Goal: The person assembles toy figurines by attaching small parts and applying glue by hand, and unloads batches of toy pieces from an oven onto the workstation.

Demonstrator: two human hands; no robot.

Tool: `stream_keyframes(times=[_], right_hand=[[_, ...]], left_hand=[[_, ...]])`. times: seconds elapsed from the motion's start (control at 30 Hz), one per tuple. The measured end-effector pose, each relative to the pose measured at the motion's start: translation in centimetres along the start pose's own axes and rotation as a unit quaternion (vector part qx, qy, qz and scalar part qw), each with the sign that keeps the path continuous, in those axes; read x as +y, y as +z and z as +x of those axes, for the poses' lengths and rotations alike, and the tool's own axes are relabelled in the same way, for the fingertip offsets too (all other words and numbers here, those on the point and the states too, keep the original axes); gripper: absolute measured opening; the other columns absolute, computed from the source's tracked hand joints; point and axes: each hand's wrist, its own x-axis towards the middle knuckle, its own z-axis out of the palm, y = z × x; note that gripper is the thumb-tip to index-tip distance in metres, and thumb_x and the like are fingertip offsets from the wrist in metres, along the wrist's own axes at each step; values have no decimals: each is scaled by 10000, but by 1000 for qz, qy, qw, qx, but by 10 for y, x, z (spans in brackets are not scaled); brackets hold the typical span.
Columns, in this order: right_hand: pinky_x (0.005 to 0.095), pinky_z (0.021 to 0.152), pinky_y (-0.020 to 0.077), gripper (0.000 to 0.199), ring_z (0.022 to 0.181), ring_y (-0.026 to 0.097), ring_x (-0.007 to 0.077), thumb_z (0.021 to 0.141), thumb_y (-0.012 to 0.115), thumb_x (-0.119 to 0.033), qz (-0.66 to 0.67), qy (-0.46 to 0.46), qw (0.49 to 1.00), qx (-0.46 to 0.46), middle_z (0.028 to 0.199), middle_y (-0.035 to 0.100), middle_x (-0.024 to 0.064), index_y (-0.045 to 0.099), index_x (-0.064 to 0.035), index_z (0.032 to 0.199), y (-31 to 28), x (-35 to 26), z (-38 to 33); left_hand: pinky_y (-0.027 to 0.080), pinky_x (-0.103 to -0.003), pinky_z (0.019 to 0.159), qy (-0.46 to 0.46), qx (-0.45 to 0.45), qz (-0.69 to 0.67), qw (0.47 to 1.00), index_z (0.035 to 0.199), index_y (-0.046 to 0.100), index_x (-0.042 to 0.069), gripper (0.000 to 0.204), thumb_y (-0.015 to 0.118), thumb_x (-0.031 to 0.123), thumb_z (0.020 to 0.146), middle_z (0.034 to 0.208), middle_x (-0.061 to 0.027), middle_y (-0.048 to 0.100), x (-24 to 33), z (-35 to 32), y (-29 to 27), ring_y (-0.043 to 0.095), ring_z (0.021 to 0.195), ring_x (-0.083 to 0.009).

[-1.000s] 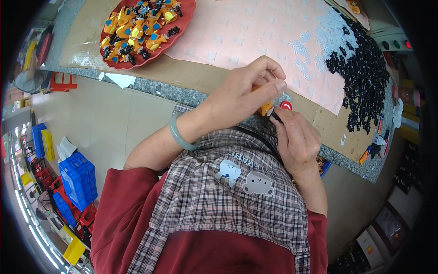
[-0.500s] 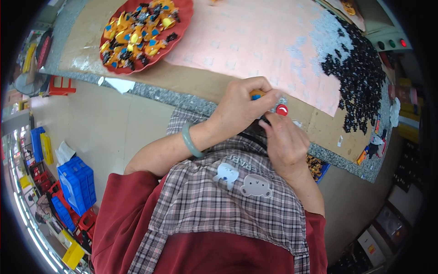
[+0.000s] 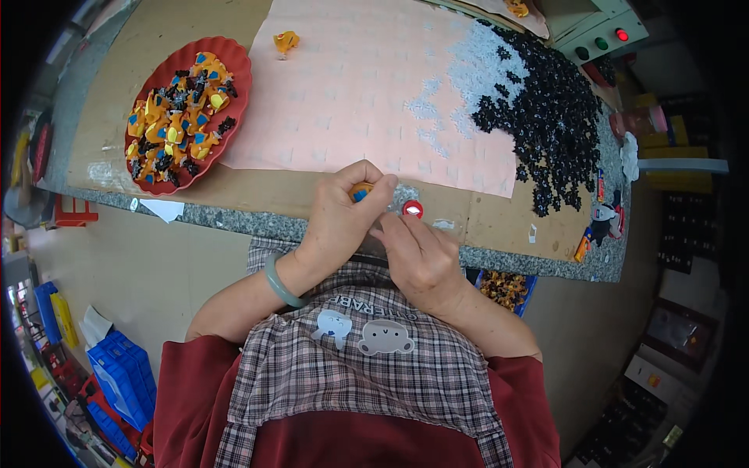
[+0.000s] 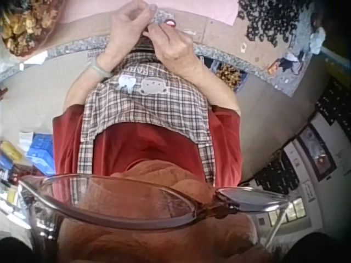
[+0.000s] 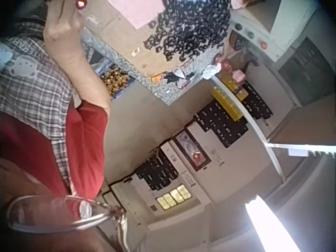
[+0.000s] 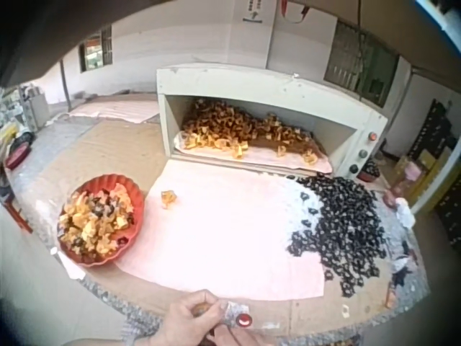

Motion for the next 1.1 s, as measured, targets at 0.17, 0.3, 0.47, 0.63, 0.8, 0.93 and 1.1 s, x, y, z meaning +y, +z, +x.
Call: stream_keyframes(times=[0.17, 0.3, 0.47, 0.63, 0.8, 0.93, 1.1], right_hand=[[311, 515, 508, 217, 621, 635, 204, 830, 714, -117, 91, 9, 995, -29, 789, 618, 104, 632, 10, 985, -9, 21, 10], [314, 585, 522, 225, 669, 651, 198, 841, 715, -108, 91, 147, 985, -25, 874, 673, 114, 673, -13, 1041, -26, 65, 17], [317, 586, 499, 248, 651, 616, 197, 863, 690, -90, -56, 235, 970, 38, 853, 658, 96, 670, -30, 1102, -25, 135, 17], [347, 596, 498, 280, 636, 608, 245, 853, 699, -98, -157, 231, 960, 17, 814, 634, 107, 655, -56, 1126, -17, 158, 19], [361, 607, 504, 234, 654, 626, 277, 858, 684, -72, -127, 255, 959, -6, 790, 632, 124, 647, -58, 1089, -21, 160, 20], [360, 633, 521, 220, 701, 657, 281, 854, 674, -43, -76, 233, 970, 11, 812, 659, 123, 632, -49, 1070, -34, 162, 6], [391, 698, 536, 162, 809, 671, 321, 857, 648, -12, -28, 257, 966, 18, 927, 684, 129, 619, -23, 1016, -47, 155, -9]], left_hand=[[386, -194, 547, 6, -36, 25, 999, 832, 586, 36, 196, 612, 173, 969, 692, 52, 504, 6, 8, -9, 453, 635, -15], [446, -207, 673, 106, 16, 68, 992, 974, 595, 27, 115, 610, 140, 961, 841, 4, 561, 10, 19, -45, 514, 746, -49], [461, -244, 781, 218, 159, 221, 937, 1141, 574, 24, 205, 587, 117, 959, 979, -33, 587, 34, 40, -126, 560, 870, -90], [483, -334, 868, 269, 284, 450, 803, 1176, 580, 34, 250, 594, 145, 953, 1087, -118, 627, 69, 49, -197, 616, 997, -236], [461, -414, 948, 312, 302, 626, 647, 1165, 603, 43, 258, 616, 135, 924, 1171, -167, 604, 70, 61, -206, 565, 1132, -353], [448, -443, 980, 418, 219, 588, 657, 1215, 579, 53, 330, 627, 102, 892, 1230, -174, 573, 61, 79, -158, 513, 1222, -378], [438, -482, 1010, 437, 138, 572, 681, 1319, 506, 78, 472, 637, 103, 866, 1336, -208, 493, 36, 127, -115, 439, 1295, -425]])
